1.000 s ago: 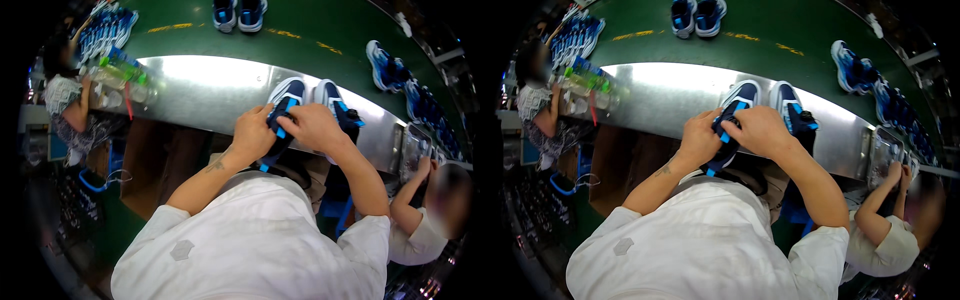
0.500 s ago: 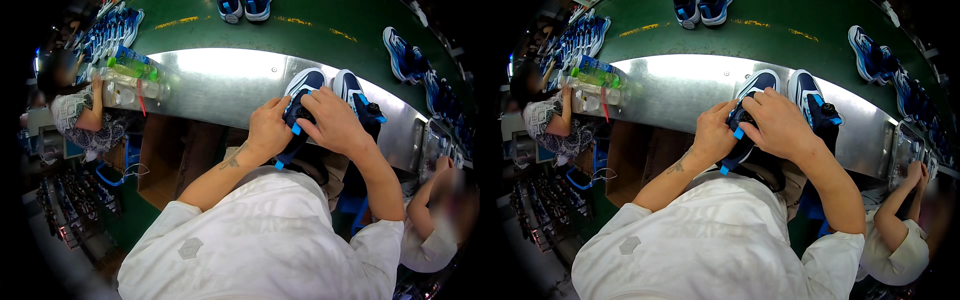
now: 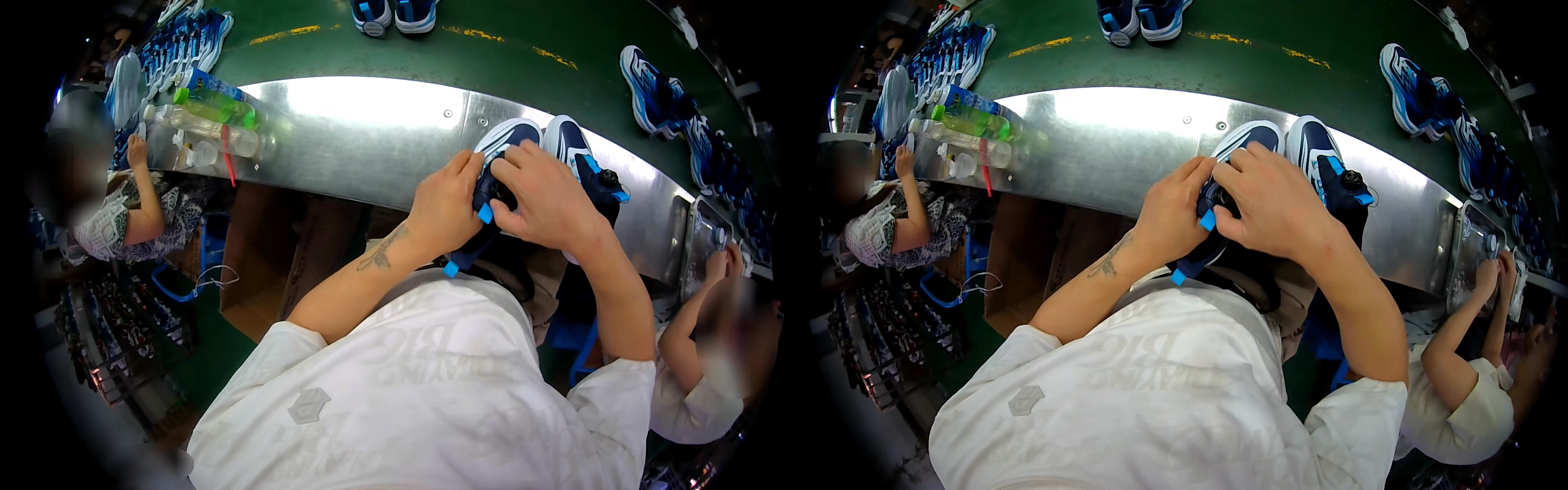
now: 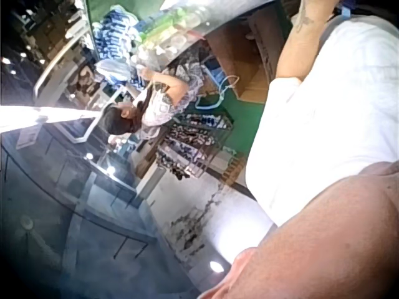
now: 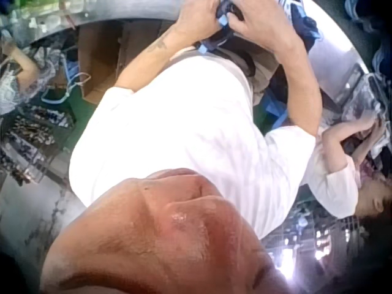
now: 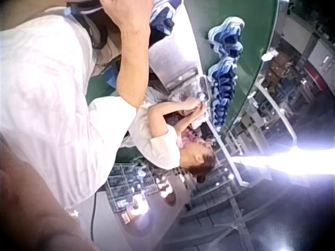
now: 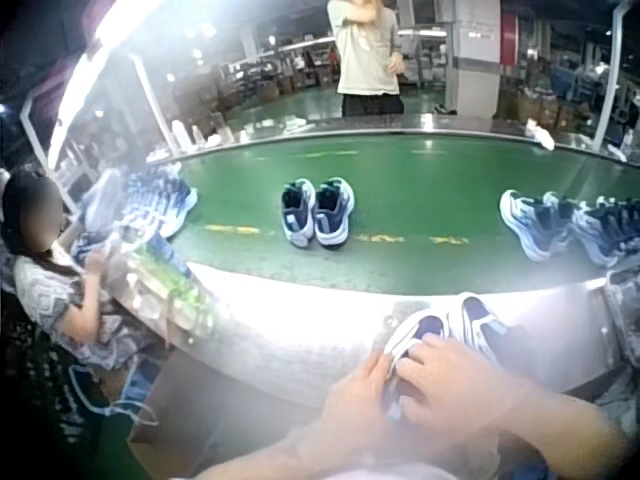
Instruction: The person picks up shoes from a conveyor belt, presses buttons on the shoes, and places them back on the belt.
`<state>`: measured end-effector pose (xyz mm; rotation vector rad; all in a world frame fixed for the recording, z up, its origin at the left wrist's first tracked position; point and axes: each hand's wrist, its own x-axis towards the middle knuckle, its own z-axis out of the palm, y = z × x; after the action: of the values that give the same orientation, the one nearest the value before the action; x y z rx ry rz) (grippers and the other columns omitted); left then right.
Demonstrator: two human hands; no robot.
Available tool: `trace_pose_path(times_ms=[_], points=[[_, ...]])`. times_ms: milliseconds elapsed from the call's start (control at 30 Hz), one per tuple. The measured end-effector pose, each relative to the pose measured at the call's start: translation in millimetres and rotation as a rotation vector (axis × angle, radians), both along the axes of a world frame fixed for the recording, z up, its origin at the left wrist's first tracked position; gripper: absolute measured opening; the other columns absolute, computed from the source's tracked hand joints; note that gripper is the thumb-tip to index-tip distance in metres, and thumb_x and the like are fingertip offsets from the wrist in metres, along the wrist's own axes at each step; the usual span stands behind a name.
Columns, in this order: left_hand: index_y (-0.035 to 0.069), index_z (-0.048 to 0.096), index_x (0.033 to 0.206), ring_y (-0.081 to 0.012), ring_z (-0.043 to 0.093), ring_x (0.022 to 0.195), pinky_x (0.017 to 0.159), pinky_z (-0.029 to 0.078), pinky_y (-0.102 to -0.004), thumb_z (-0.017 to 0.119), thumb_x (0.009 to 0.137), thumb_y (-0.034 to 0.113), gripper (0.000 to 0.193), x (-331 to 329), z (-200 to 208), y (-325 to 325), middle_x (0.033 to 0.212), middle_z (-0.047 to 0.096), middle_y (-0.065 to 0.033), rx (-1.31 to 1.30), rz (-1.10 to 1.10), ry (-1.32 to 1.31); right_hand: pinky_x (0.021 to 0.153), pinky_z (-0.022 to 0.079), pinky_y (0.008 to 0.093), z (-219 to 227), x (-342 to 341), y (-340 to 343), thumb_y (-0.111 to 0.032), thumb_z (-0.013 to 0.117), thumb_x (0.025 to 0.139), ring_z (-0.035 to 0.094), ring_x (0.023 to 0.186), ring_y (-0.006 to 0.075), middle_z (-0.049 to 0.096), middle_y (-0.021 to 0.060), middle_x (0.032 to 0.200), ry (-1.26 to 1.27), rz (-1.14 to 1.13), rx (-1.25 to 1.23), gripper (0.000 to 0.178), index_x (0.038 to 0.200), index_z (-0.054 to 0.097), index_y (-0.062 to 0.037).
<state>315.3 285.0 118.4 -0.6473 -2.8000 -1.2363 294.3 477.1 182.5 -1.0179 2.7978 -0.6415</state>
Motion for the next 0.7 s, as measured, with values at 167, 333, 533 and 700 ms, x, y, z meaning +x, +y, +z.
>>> trace_pose_path(times_ms=[167,333,533,700], points=[[-0.004,0.058,0.133,-0.0438,0.069,0.094,0.077,0.058,-0.0496,0.072,0.076,0.005,0.059,-2,-6,0,0.113,0.065,-0.0202,-0.058,0.007,-0.086,0.079,0.049,0.0425,5,-6,3,-0.03,0.076,0.081,0.059,0.09,0.031,0.063,0.0112,0.087,0.052,0.037,-0.002,0.029,0.089,0.067,-0.0035],[-0.003,0.059,0.131,-0.044,0.069,0.093,0.078,0.057,-0.0502,0.073,0.076,0.005,0.058,-2,-5,2,0.111,0.065,-0.0203,-0.059,0.022,-0.086,0.068,0.051,0.0459,-5,12,-8,-0.044,0.074,0.087,0.065,0.072,0.0335,0.065,0.0134,0.07,-0.168,-0.33,0.15,0.043,0.072,0.068,-0.0039],[-0.002,0.059,0.129,-0.0443,0.069,0.091,0.078,0.058,-0.0504,0.075,0.077,0.007,0.056,-3,-4,1,0.109,0.065,-0.0202,-0.075,0.024,-0.118,0.075,0.052,0.0445,23,31,-6,-0.037,0.074,0.091,0.066,0.084,0.0326,0.068,0.0136,0.083,-0.045,-0.266,0.183,0.033,0.089,0.069,-0.0044],[-0.003,0.059,0.13,-0.0437,0.07,0.09,0.077,0.058,-0.0499,0.075,0.077,0.009,0.056,-6,-3,2,0.11,0.065,-0.0201,-0.077,0.005,-0.115,0.085,0.049,0.0424,18,21,4,-0.026,0.074,0.092,0.062,0.099,0.0316,0.064,0.0111,0.099,0.086,-0.117,0.113,0.027,0.107,0.064,-0.0059]])
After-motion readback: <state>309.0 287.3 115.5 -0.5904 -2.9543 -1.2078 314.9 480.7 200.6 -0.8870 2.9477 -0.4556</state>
